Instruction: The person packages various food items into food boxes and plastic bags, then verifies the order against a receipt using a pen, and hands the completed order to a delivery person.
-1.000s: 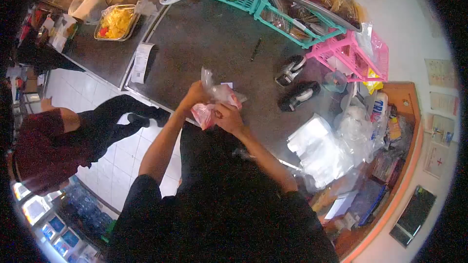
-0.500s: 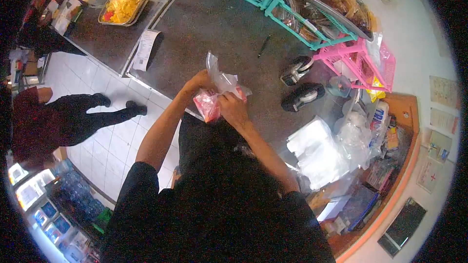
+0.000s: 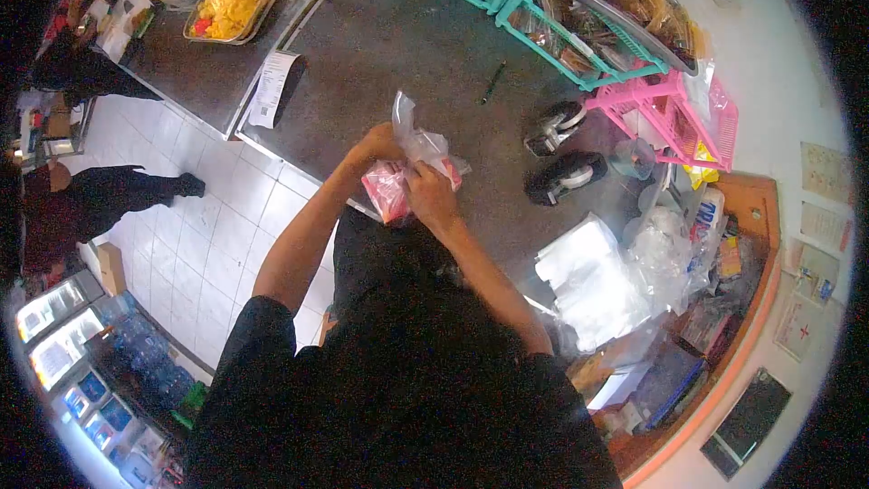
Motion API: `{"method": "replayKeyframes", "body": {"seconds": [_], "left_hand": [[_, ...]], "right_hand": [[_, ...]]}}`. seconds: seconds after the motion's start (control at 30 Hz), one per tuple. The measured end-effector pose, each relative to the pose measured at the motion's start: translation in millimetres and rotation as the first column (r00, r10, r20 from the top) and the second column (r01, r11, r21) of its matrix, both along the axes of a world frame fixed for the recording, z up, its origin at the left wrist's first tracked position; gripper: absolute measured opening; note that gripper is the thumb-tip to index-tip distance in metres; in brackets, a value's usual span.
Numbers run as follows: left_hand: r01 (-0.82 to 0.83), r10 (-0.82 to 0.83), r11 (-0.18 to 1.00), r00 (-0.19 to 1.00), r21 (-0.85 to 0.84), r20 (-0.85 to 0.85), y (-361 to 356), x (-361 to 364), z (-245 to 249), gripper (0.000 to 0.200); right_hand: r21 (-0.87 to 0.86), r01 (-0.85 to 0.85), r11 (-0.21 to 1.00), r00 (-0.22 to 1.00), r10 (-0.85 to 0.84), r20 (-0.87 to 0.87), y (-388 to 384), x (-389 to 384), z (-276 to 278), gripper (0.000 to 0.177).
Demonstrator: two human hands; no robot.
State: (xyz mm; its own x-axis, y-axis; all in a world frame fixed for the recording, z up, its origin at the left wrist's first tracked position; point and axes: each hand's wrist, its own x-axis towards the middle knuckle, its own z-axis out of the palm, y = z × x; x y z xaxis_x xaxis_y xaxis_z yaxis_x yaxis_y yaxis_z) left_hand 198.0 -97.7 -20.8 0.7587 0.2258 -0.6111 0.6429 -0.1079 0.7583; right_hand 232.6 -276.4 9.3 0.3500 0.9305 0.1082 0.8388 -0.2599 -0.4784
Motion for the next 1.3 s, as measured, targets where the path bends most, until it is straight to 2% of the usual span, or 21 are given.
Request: {"method": "replayKeyframes", "body": {"seconds": [0.03,0.13,0.27,0.37,0.47,0.57,0.67,0.73,0.77,0.8,0.83,0.87,0.93,0.97,1.03,1.07,1.13,1.17,1.2,1.27,1.3], "left_hand": [[-0.049,0.042,0.994,0.996,-0.097,-0.080,1,1,-3,0.025],[0.015,-0.013,0.999,0.998,0.036,-0.068,0,0,-13,0.027],[-0.096,0.090,0.993,0.992,-0.063,-0.083,-1,-2,-31,0.030],[0.032,-0.017,0.989,0.995,0.143,-0.102,1,3,-46,0.029],[0.018,-0.014,0.986,0.999,0.167,-0.030,-2,1,-11,0.028],[0.069,-0.064,0.973,0.998,0.220,-0.029,-3,3,-14,0.026],[0.119,-0.106,0.973,0.992,0.198,-0.075,-7,8,-22,0.023],[0.103,-0.061,0.883,0.993,0.458,-0.105,-15,4,9,0.024],[0.104,-0.062,0.883,0.992,0.458,-0.106,-15,4,12,0.024],[0.036,0.010,0.951,0.989,0.307,-0.147,-14,4,11,0.026],[-0.043,0.073,0.988,0.977,0.151,-0.200,-14,4,5,0.028],[-0.037,0.067,0.988,0.978,0.150,-0.200,-12,5,-17,0.028],[0.177,-0.168,0.813,0.983,0.555,-0.067,-7,4,-88,0.032],[0.182,-0.178,0.813,0.982,0.553,-0.062,-5,4,-82,0.032],[0.245,-0.261,0.910,0.965,0.334,0.002,2,3,-53,0.035],[0.249,-0.265,0.910,0.964,0.332,0.003,3,-2,-40,0.035],[-0.119,0.116,0.990,0.993,-0.076,-0.036,8,-14,-22,0.033],[-0.118,0.115,0.990,0.993,-0.076,-0.036,15,-16,-15,0.033],[0.115,-0.118,0.969,0.993,0.220,-0.002,22,-19,-11,0.027],[0.323,-0.354,0.806,0.935,0.496,-0.032,35,-24,-16,0.022],[0.120,-0.136,0.959,0.989,0.255,0.048,42,-28,-24,0.024]], "right_hand": [[0.011,0.002,1.000,1.000,-0.002,0.006,0,0,6,0.016],[0.020,0.008,1.000,1.000,-0.008,-0.007,0,-1,6,0.014],[0.023,0.027,0.999,0.995,-0.025,-0.095,0,-1,2,0.012],[0.083,0.028,0.996,0.998,-0.024,-0.052,-1,-2,-4,0.012],[0.082,0.010,0.997,1.000,-0.010,0.005,-1,-1,-3,0.013],[0.053,0.014,0.998,0.998,-0.010,-0.061,0,-2,-3,0.012],[-0.003,0.015,1.000,1.000,-0.015,0.003,0,-4,-10,0.014],[-0.008,0.039,0.999,0.999,-0.039,-0.002,5,-7,-15,0.013],[-0.014,0.068,0.998,0.998,-0.068,-0.005,8,-9,-18,0.012],[-0.014,0.069,0.998,0.998,-0.069,-0.005,10,-10,-24,0.012],[0.018,0.134,0.991,0.986,-0.131,-0.102,11,-12,-31,0.015],[0.045,0.205,0.978,0.961,-0.192,-0.199,10,-12,-37,0.017],[0.041,0.107,0.993,0.992,-0.104,-0.072,7,-10,-22,0.017],[0.022,0.001,1.000,0.999,-0.002,0.053,5,-8,-14,0.017],[0.014,0.038,0.999,0.999,-0.038,0.023,1,-7,-11,0.015],[0.007,0.066,0.998,0.998,-0.066,-0.013,-1,-8,-10,0.014],[0.090,0.092,0.992,0.990,-0.081,-0.113,-11,-11,-2,0.012],[0.169,0.123,0.978,0.973,-0.085,-0.213,-18,-11,1,0.011],[0.167,0.124,0.978,0.973,-0.087,-0.213,-31,-7,-5,0.011],[0.069,0.150,0.986,0.930,-0.117,-0.350,-55,1,-25,0.012],[0.067,0.155,0.986,0.930,-0.123,-0.347,-54,1,-17,0.012]]}}
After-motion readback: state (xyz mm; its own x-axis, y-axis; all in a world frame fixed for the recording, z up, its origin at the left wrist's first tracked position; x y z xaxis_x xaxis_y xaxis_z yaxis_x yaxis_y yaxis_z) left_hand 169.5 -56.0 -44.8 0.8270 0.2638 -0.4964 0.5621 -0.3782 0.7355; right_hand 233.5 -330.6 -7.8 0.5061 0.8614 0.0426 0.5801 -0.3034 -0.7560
